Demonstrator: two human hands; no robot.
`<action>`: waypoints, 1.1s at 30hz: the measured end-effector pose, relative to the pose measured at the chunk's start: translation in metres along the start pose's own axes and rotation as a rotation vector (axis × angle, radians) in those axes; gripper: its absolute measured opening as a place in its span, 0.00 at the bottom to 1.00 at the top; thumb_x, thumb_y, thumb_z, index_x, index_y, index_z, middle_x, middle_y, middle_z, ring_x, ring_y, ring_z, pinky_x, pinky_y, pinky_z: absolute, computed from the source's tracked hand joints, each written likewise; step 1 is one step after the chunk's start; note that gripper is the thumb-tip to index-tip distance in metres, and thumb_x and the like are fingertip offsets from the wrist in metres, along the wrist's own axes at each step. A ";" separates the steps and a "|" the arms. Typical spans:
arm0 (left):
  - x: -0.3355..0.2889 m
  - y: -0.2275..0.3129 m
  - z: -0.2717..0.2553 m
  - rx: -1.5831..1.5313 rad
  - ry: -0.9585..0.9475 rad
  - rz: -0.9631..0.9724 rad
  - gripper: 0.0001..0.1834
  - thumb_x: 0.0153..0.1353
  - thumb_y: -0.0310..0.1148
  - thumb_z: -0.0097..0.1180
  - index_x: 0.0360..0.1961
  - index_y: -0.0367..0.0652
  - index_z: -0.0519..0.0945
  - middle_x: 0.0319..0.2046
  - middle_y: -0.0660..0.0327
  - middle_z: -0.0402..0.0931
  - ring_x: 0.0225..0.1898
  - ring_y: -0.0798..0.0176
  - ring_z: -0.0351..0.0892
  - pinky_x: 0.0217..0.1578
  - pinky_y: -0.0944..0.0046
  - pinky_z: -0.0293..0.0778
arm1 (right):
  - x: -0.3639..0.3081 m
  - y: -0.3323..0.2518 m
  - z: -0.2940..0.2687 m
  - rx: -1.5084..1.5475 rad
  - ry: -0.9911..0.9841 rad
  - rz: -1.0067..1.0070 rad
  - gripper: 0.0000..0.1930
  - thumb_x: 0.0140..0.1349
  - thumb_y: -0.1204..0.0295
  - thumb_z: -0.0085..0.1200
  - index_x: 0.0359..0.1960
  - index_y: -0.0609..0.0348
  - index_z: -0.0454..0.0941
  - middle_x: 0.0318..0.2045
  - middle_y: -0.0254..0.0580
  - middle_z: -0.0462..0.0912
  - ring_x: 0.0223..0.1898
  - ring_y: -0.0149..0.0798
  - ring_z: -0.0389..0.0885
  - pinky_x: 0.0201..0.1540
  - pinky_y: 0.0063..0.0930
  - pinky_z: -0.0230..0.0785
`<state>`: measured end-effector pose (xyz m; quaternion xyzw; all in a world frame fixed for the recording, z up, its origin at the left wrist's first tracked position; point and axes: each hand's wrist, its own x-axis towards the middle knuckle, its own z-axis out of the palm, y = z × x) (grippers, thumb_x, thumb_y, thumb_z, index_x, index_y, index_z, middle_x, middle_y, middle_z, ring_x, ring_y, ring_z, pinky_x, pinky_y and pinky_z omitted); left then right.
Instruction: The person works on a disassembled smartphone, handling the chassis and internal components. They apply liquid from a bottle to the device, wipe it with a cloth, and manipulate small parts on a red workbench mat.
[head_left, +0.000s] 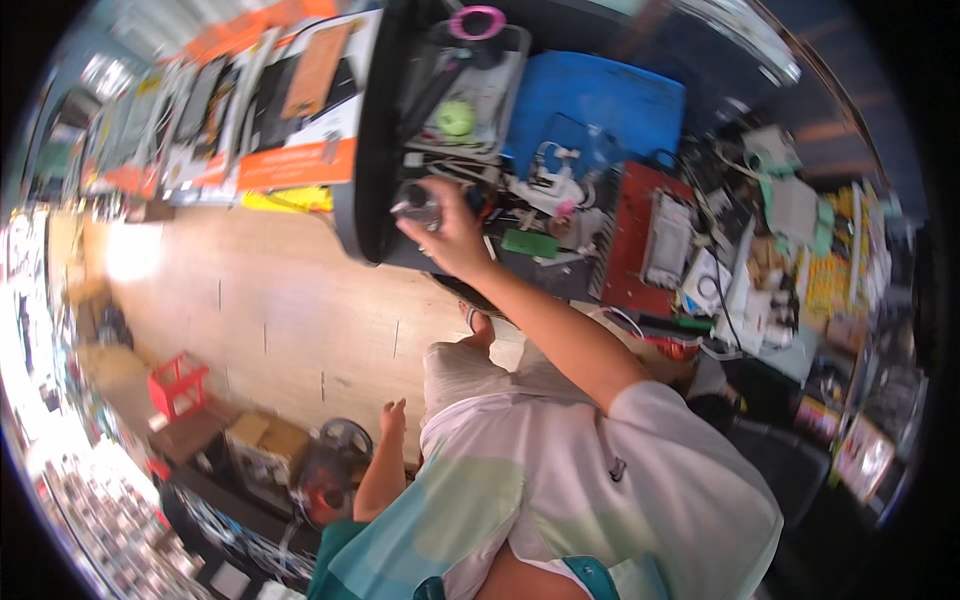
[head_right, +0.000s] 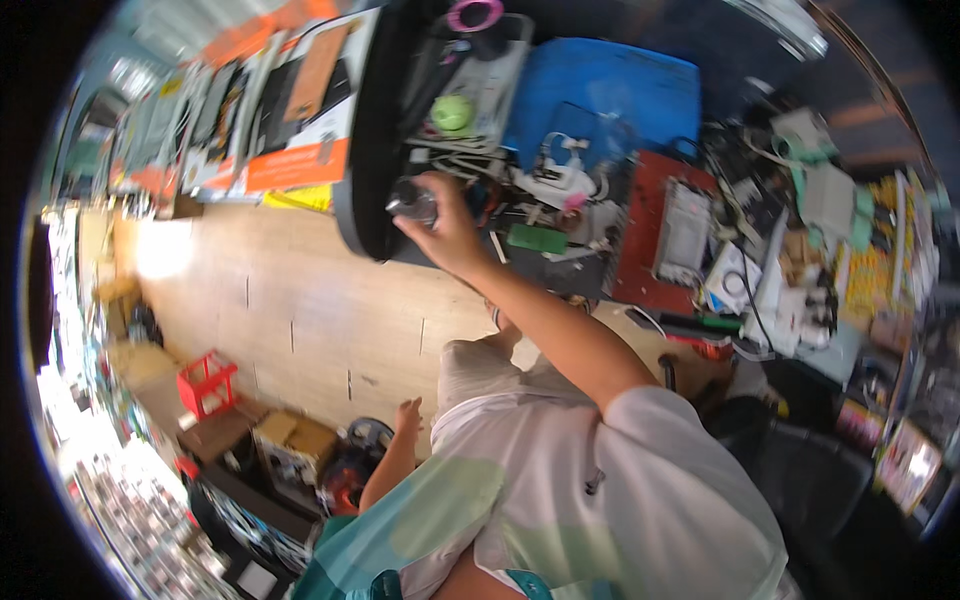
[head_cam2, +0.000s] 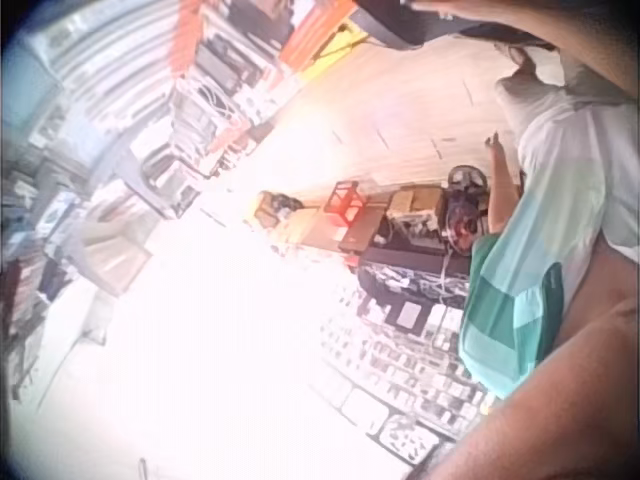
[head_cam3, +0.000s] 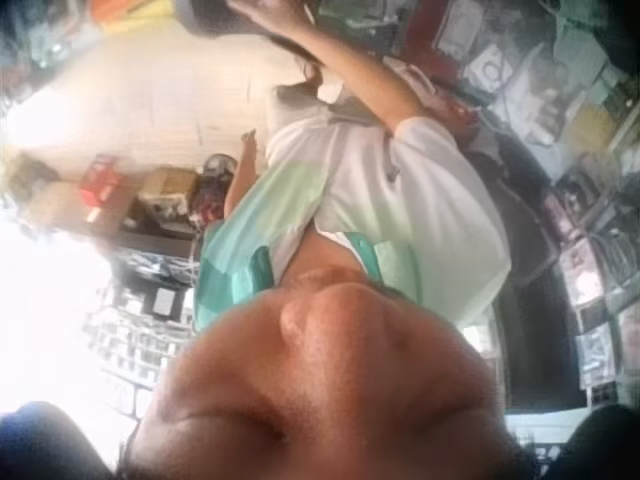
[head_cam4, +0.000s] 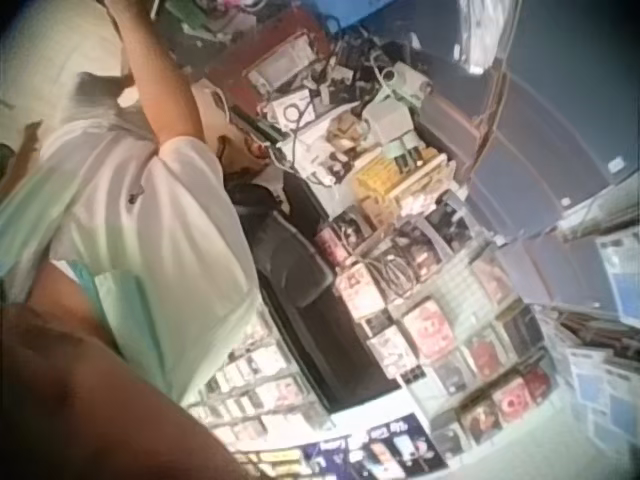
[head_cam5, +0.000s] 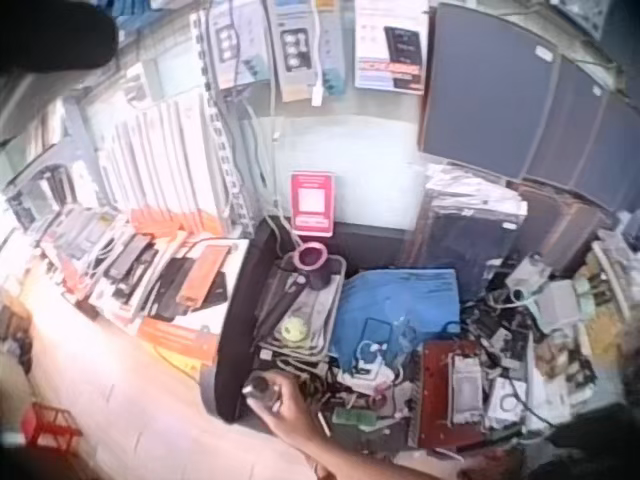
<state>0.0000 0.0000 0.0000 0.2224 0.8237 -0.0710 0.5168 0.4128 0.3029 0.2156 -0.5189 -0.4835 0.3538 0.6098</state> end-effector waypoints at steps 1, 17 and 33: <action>0.000 0.004 -0.006 0.019 -0.056 -0.015 0.39 0.65 0.50 0.67 0.72 0.44 0.72 0.40 0.53 0.82 0.32 0.60 0.80 0.27 0.54 0.77 | 0.003 0.004 0.008 -0.094 0.042 -0.051 0.33 0.59 0.73 0.73 0.64 0.61 0.69 0.57 0.47 0.76 0.62 0.44 0.76 0.65 0.37 0.68; -0.011 0.097 -0.034 0.056 -0.173 0.127 0.40 0.70 0.48 0.63 0.77 0.45 0.63 0.69 0.50 0.73 0.61 0.46 0.78 0.51 0.40 0.77 | -0.023 -0.014 0.002 -0.192 0.146 -0.029 0.44 0.56 0.68 0.76 0.72 0.61 0.63 0.68 0.51 0.68 0.69 0.54 0.71 0.70 0.40 0.66; -0.008 0.143 0.059 0.454 -0.204 0.490 0.32 0.68 0.51 0.64 0.66 0.41 0.78 0.45 0.55 0.88 0.45 0.57 0.86 0.42 0.55 0.82 | -0.169 -0.151 -0.296 -0.818 0.747 0.382 0.17 0.63 0.69 0.72 0.52 0.58 0.84 0.46 0.39 0.81 0.44 0.37 0.80 0.44 0.30 0.72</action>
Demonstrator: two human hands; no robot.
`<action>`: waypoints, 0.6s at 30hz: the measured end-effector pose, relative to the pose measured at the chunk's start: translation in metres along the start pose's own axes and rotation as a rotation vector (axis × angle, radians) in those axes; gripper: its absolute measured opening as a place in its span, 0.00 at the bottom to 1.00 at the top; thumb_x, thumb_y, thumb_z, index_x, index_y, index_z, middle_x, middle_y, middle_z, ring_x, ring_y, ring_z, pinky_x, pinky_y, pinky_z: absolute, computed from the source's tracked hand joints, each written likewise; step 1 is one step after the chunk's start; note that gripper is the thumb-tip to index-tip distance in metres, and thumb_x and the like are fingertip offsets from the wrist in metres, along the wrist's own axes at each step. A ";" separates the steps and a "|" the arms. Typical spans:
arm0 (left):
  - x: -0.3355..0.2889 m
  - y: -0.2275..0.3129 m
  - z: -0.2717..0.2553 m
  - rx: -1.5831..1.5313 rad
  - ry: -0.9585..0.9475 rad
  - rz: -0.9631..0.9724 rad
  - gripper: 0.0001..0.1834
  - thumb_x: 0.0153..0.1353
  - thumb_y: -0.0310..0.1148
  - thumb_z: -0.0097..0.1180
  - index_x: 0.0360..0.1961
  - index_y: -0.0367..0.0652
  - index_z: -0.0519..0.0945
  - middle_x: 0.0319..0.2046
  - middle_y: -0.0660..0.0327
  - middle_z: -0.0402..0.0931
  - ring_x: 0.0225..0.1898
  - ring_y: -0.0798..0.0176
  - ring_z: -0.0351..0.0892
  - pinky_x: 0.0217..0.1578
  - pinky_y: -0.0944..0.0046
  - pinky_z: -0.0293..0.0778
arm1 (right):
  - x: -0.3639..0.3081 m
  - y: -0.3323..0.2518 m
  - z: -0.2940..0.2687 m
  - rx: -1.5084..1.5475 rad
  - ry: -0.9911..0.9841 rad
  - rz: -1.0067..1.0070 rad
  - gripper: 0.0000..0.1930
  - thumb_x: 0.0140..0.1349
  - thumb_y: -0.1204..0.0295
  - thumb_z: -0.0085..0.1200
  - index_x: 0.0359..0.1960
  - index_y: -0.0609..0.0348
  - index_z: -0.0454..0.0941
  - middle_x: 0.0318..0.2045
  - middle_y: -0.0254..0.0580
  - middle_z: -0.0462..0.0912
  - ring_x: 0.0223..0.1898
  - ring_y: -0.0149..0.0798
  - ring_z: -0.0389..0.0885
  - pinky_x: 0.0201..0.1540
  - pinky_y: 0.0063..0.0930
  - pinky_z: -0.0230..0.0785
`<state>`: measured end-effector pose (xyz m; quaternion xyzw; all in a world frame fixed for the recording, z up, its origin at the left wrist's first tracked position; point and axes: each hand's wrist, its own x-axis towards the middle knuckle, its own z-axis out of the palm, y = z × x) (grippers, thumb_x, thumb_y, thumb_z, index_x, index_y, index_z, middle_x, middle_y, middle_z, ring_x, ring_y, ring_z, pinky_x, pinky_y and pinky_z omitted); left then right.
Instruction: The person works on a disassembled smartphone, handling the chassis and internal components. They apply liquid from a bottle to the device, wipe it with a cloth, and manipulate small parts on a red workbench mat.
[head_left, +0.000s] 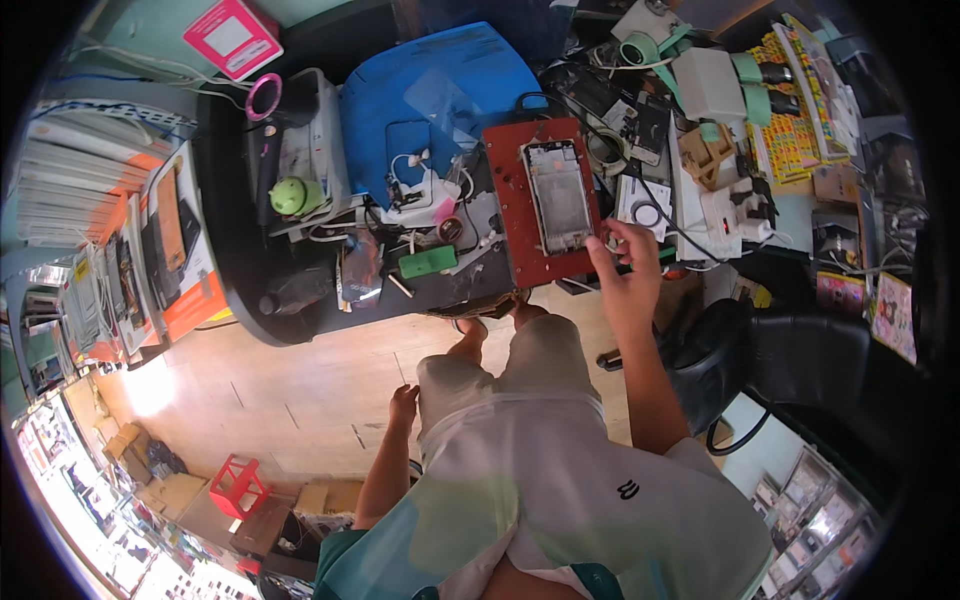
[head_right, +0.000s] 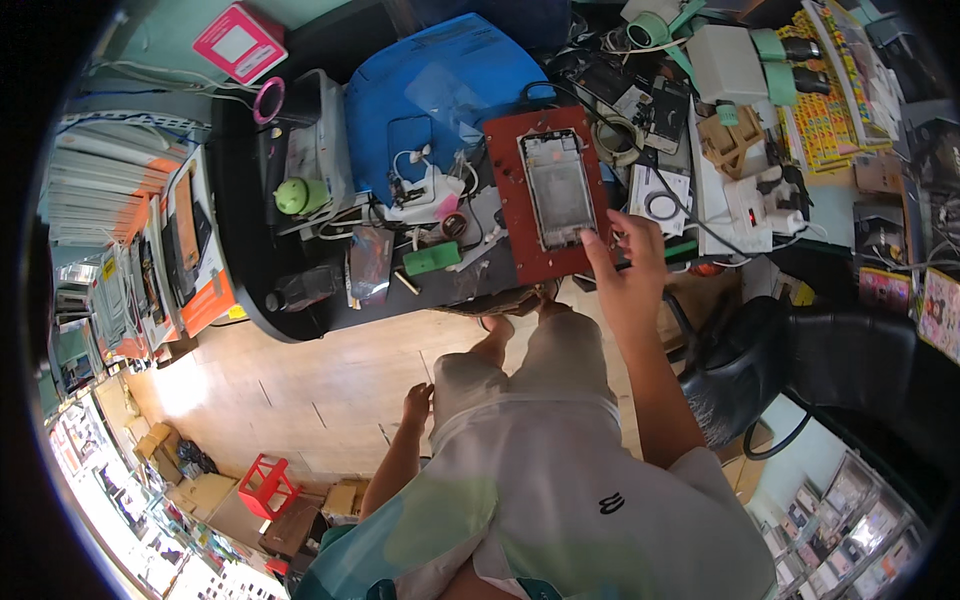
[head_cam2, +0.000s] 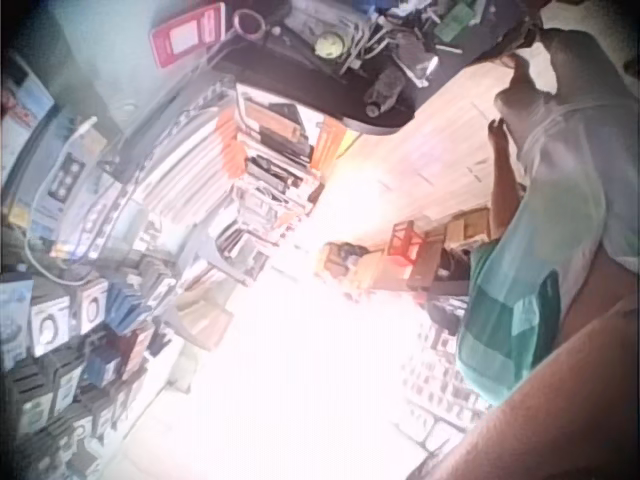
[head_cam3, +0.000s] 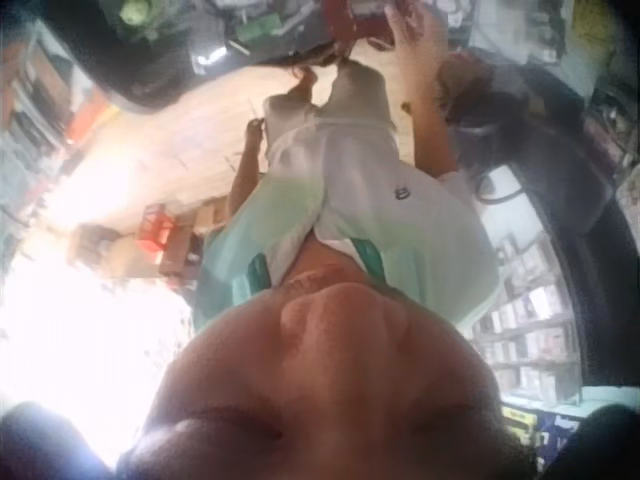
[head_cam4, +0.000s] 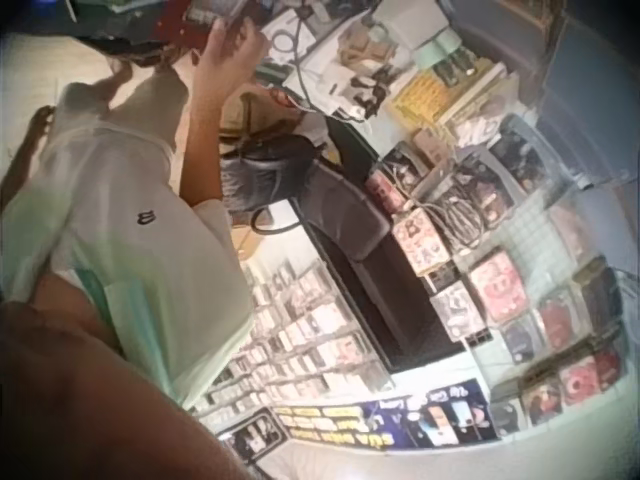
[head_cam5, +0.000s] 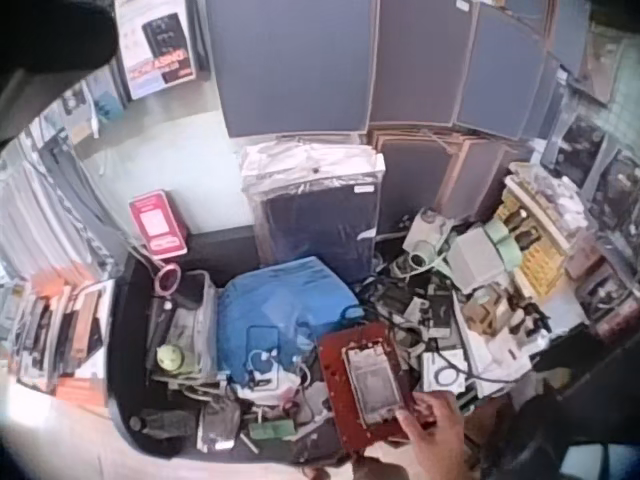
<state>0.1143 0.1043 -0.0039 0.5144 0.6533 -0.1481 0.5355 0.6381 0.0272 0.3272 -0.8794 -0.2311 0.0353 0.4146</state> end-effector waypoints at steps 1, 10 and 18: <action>0.021 -0.027 0.001 0.164 0.020 0.184 0.32 0.68 0.51 0.64 0.66 0.41 0.79 0.45 0.54 0.88 0.46 0.56 0.87 0.43 0.55 0.82 | 0.012 0.004 0.003 0.031 -0.020 -0.005 0.17 0.63 0.69 0.72 0.52 0.58 0.84 0.45 0.38 0.81 0.43 0.35 0.80 0.44 0.29 0.72; 0.031 0.127 0.098 0.438 -0.044 -0.220 0.60 0.59 0.61 0.69 0.81 0.41 0.51 0.65 0.38 0.75 0.68 0.41 0.75 0.67 0.49 0.74 | 0.076 0.042 0.017 0.074 -0.182 -0.071 0.16 0.62 0.73 0.71 0.51 0.57 0.84 0.42 0.35 0.80 0.36 0.30 0.74 0.39 0.26 0.67; 0.044 0.143 0.153 0.338 -0.071 -0.476 0.70 0.44 0.63 0.75 0.82 0.50 0.49 0.72 0.39 0.65 0.72 0.40 0.69 0.70 0.47 0.71 | 0.085 0.057 0.022 0.196 -0.294 -0.058 0.18 0.59 0.76 0.73 0.48 0.61 0.80 0.40 0.37 0.77 0.35 0.30 0.69 0.39 0.24 0.64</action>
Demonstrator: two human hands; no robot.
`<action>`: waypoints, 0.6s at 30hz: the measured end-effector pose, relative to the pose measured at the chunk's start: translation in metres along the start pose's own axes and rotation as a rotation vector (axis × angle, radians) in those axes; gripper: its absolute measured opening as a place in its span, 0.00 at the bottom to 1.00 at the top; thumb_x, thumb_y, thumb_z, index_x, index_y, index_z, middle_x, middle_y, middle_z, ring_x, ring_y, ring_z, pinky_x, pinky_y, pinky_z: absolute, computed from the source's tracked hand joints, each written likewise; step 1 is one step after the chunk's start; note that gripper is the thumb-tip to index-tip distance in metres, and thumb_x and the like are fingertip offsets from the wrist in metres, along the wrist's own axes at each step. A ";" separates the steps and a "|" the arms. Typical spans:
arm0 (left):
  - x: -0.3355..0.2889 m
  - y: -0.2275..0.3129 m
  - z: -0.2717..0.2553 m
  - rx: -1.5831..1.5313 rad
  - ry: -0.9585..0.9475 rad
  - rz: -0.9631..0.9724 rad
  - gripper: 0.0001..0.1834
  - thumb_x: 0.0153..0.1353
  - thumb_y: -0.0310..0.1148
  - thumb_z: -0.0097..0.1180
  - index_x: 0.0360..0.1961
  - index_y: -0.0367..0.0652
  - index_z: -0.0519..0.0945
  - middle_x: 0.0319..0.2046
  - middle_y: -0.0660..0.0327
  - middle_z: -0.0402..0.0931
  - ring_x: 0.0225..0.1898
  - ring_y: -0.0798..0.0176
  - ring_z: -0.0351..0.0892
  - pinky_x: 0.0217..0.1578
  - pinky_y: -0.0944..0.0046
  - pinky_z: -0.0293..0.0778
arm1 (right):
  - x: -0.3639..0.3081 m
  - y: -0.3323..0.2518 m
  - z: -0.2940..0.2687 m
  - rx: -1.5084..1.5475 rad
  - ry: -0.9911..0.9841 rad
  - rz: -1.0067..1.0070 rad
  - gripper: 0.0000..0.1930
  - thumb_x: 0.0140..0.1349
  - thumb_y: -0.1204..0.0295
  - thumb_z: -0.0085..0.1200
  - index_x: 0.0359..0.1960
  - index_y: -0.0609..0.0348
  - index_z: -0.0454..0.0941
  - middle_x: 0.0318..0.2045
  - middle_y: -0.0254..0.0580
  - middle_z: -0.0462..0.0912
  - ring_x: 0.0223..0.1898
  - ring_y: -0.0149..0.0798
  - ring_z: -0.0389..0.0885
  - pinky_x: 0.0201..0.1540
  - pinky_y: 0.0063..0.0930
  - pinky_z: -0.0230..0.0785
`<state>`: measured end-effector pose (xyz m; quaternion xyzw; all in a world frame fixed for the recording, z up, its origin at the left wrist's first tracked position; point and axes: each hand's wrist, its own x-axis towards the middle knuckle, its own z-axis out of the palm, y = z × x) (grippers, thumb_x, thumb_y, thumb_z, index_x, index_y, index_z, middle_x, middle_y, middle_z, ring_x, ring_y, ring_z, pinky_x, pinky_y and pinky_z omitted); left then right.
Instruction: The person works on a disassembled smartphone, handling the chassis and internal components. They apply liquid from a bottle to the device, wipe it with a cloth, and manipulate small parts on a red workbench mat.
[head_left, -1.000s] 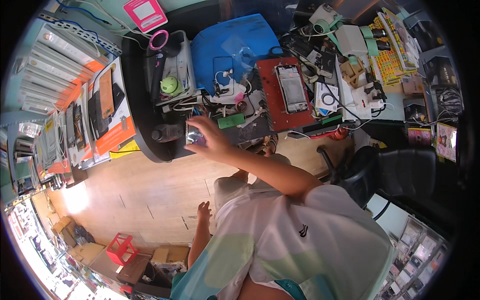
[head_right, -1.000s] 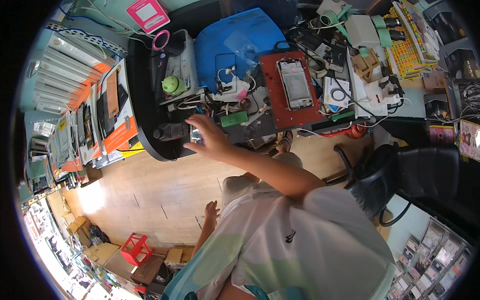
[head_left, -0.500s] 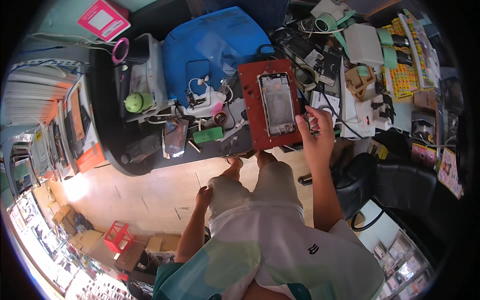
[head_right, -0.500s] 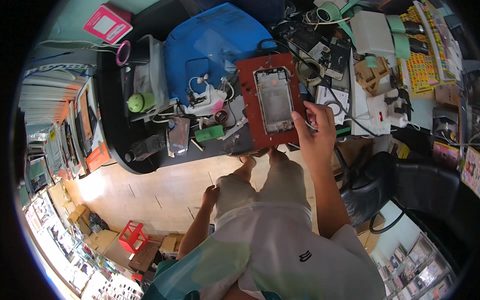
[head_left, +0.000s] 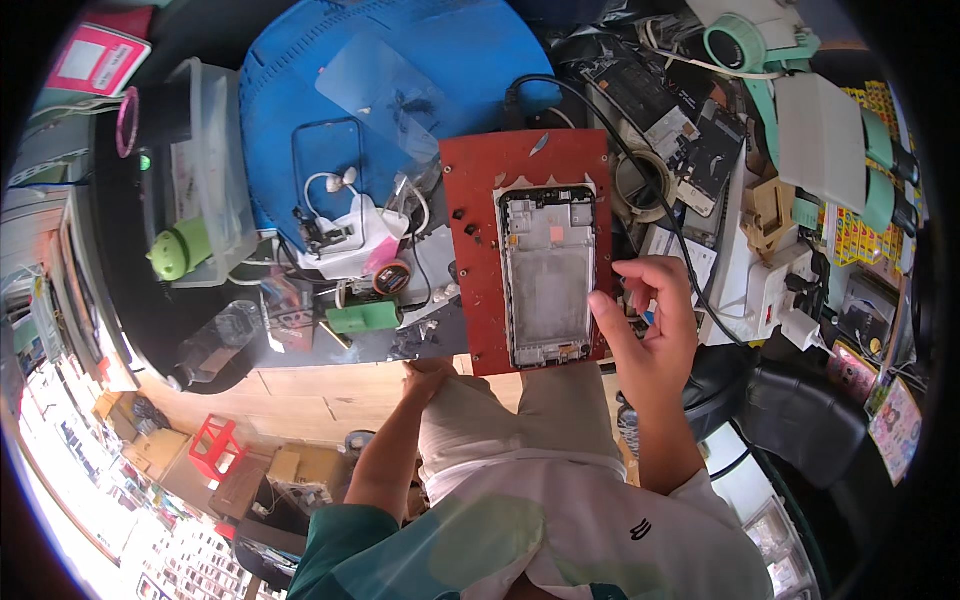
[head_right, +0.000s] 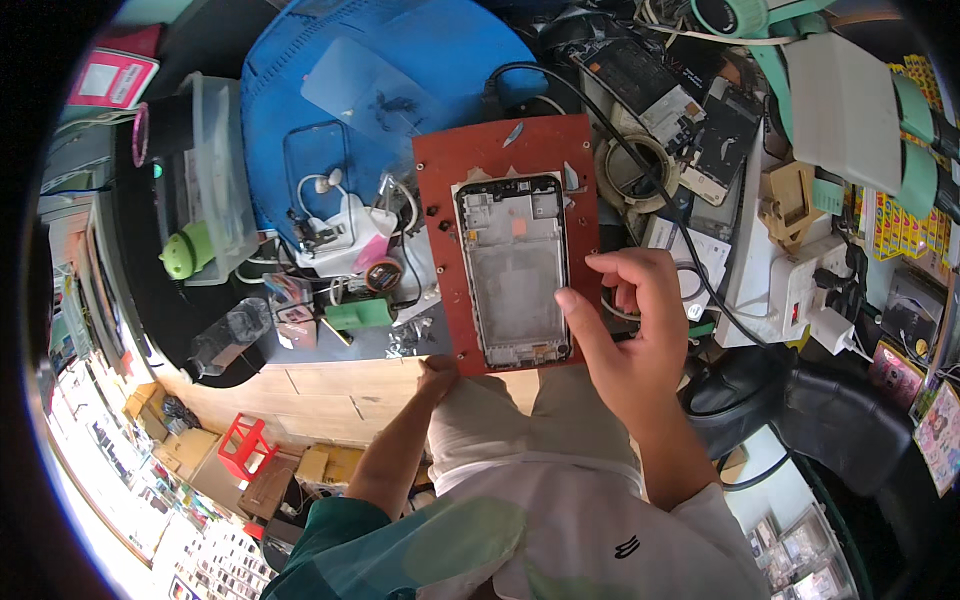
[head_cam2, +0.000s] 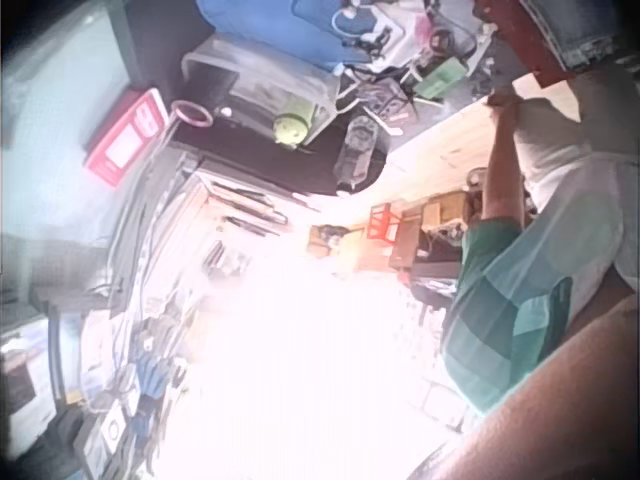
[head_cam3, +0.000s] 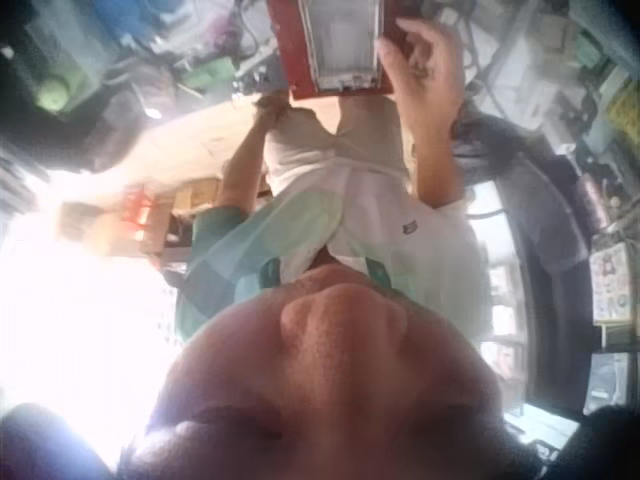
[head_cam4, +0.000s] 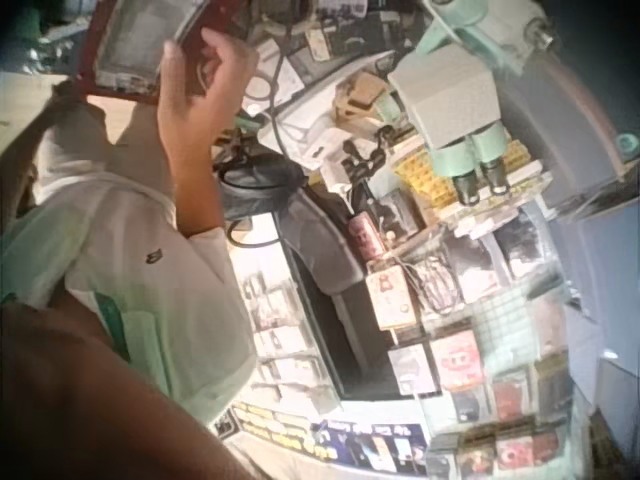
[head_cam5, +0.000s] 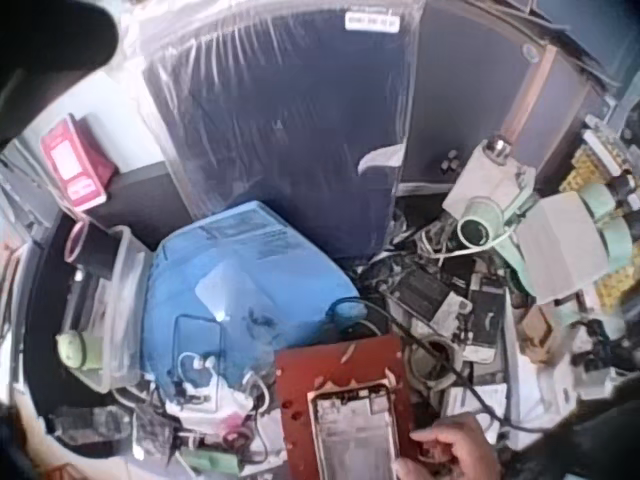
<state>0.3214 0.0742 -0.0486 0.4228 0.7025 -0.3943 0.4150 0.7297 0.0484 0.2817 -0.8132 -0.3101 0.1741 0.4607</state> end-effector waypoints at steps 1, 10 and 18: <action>-0.001 0.003 0.001 0.000 -0.006 -0.013 0.71 0.42 0.63 0.76 0.82 0.51 0.49 0.73 0.39 0.64 0.73 0.40 0.68 0.70 0.47 0.70 | -0.001 0.000 0.000 0.023 0.001 0.008 0.18 0.58 0.76 0.74 0.48 0.61 0.79 0.41 0.37 0.76 0.35 0.30 0.68 0.40 0.24 0.63; 0.008 0.011 -0.003 0.247 -0.043 0.147 0.57 0.50 0.70 0.64 0.74 0.44 0.70 0.70 0.40 0.70 0.73 0.37 0.66 0.71 0.43 0.67 | 0.001 0.010 0.013 0.094 0.008 -0.001 0.24 0.54 0.82 0.72 0.50 0.60 0.73 0.45 0.38 0.73 0.37 0.29 0.64 0.42 0.23 0.62; 0.047 -0.016 0.017 0.199 0.034 0.337 0.55 0.54 0.72 0.62 0.80 0.60 0.63 0.78 0.48 0.60 0.77 0.38 0.60 0.74 0.45 0.63 | 0.002 0.009 0.013 0.125 0.028 -0.024 0.26 0.52 0.84 0.72 0.49 0.58 0.70 0.46 0.39 0.71 0.37 0.28 0.63 0.42 0.22 0.62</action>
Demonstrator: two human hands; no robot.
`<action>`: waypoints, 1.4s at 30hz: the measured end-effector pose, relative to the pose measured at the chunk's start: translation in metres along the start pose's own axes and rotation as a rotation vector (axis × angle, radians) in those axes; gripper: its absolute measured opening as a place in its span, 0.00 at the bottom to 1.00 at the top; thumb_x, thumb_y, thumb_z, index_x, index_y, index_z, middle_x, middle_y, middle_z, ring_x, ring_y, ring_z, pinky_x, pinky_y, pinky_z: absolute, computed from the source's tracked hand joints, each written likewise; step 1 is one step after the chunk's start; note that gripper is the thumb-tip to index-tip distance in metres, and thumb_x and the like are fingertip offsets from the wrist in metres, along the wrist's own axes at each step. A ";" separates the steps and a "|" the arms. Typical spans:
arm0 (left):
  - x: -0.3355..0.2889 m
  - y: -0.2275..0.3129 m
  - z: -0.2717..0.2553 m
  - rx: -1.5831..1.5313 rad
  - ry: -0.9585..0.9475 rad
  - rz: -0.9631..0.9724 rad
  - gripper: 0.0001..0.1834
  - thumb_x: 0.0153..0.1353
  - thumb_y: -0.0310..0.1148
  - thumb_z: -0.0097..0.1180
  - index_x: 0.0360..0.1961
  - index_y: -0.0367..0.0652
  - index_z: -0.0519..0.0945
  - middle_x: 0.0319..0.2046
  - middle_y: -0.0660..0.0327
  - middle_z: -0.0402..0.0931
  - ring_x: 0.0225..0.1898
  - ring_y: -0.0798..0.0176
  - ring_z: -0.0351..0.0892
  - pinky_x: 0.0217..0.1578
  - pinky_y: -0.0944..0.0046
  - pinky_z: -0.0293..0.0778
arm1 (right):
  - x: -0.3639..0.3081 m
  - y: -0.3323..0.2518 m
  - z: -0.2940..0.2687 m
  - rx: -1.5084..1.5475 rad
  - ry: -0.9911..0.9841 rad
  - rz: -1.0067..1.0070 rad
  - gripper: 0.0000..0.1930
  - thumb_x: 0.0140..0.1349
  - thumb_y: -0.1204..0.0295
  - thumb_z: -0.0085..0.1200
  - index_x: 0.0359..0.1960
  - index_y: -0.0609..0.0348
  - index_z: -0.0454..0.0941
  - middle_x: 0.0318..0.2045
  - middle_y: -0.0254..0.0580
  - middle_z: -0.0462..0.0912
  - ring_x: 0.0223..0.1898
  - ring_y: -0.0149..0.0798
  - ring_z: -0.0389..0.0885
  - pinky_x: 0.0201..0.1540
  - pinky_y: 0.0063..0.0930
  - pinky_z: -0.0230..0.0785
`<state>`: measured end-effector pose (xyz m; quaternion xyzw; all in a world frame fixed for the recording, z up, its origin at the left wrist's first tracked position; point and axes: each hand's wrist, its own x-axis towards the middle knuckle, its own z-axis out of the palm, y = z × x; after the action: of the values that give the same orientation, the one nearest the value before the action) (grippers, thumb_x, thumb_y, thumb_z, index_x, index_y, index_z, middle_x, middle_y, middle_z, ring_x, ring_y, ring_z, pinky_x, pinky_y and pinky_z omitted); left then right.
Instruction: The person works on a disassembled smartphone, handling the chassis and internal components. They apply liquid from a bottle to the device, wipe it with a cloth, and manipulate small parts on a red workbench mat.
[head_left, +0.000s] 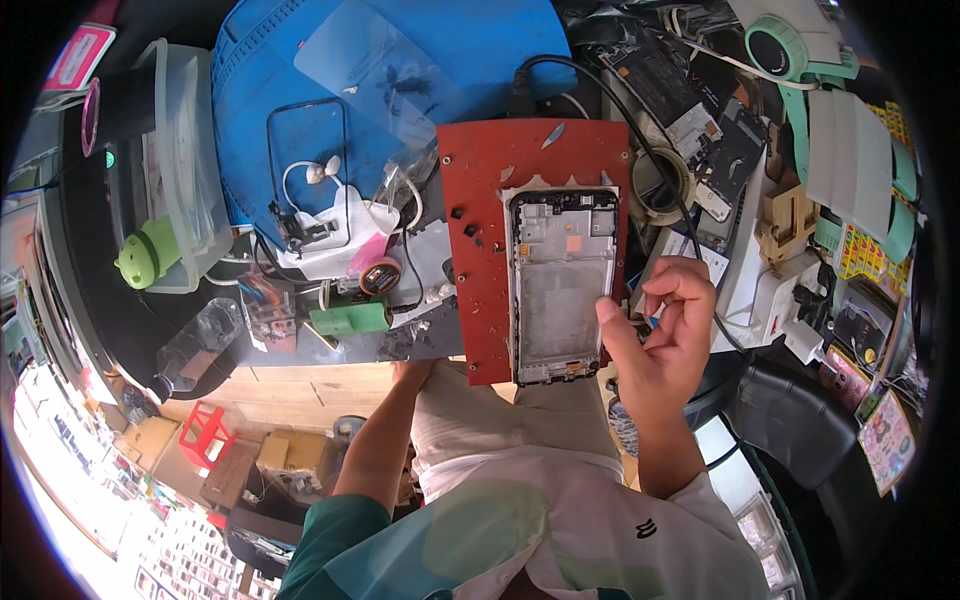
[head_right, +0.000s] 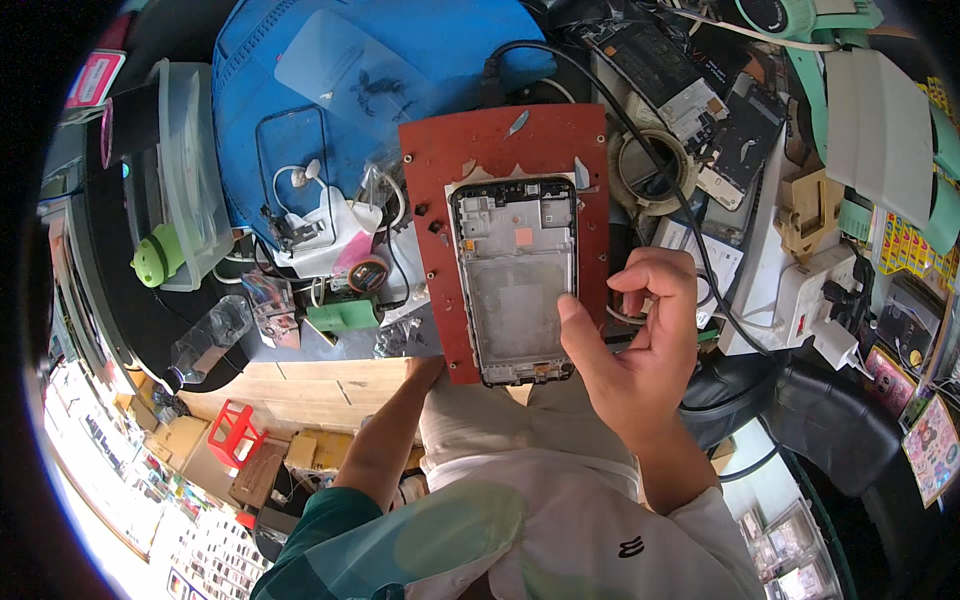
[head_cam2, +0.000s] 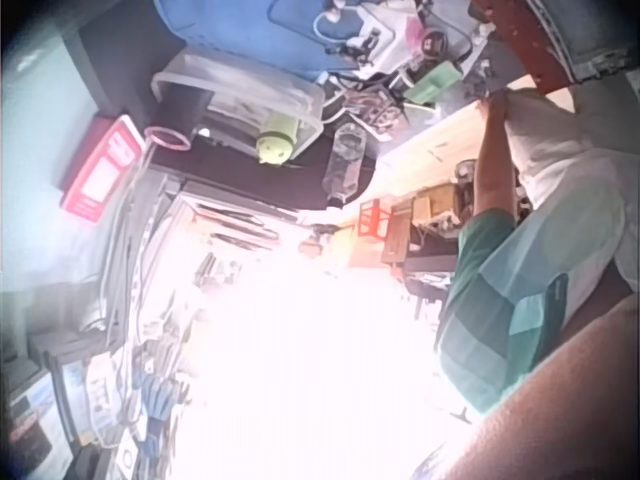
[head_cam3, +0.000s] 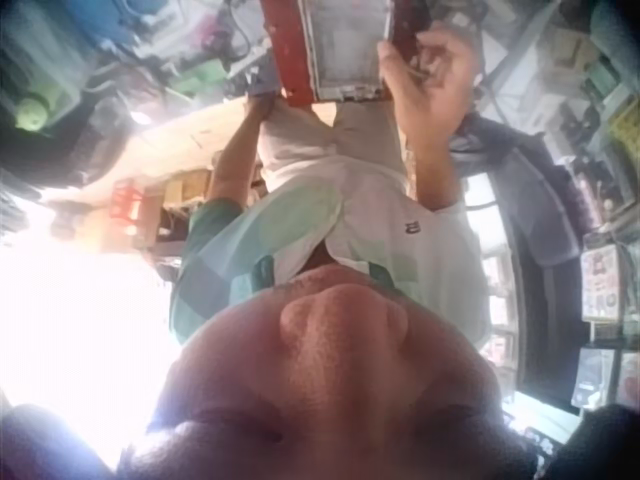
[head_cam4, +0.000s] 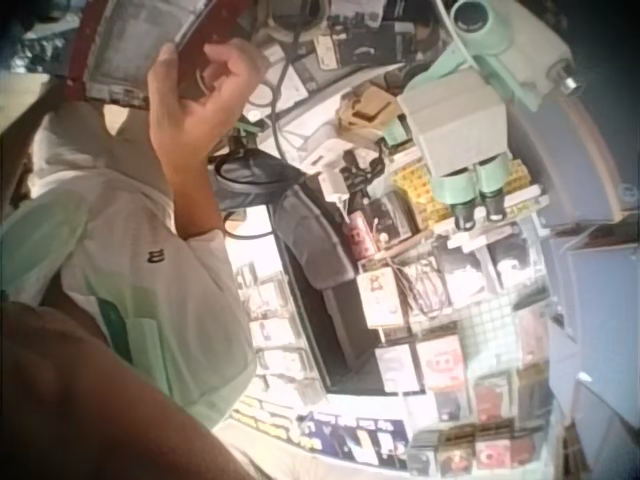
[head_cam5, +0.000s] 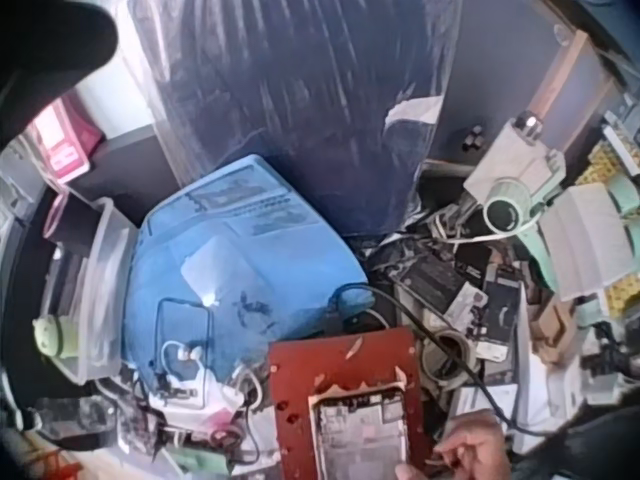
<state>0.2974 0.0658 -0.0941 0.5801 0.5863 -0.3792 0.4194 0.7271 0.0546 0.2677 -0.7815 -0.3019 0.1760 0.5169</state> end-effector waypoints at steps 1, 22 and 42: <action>0.002 -0.002 0.003 0.006 0.011 0.002 0.55 0.55 0.72 0.61 0.80 0.60 0.62 0.78 0.48 0.60 0.77 0.37 0.60 0.74 0.44 0.62 | 0.000 0.000 0.000 -0.003 -0.003 -0.007 0.26 0.52 0.84 0.72 0.49 0.58 0.70 0.46 0.39 0.70 0.37 0.28 0.63 0.42 0.22 0.61; -0.008 0.015 -0.010 0.072 -0.079 -0.159 0.51 0.62 0.68 0.55 0.81 0.59 0.59 0.78 0.52 0.61 0.77 0.40 0.61 0.74 0.43 0.58 | -0.001 0.005 0.001 0.053 -0.010 -0.017 0.25 0.54 0.85 0.70 0.49 0.58 0.69 0.46 0.41 0.69 0.38 0.28 0.62 0.43 0.22 0.60; -0.032 0.045 -0.028 -0.013 -0.008 -0.109 0.49 0.62 0.69 0.55 0.81 0.63 0.59 0.80 0.50 0.56 0.79 0.37 0.56 0.74 0.43 0.62 | -0.004 0.006 -0.002 0.149 -0.039 0.071 0.25 0.55 0.86 0.69 0.50 0.58 0.69 0.46 0.40 0.68 0.39 0.29 0.62 0.46 0.23 0.58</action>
<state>0.3404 0.0820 -0.0527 0.5427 0.6179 -0.4001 0.4044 0.7265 0.0491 0.2627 -0.7476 -0.2702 0.2312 0.5610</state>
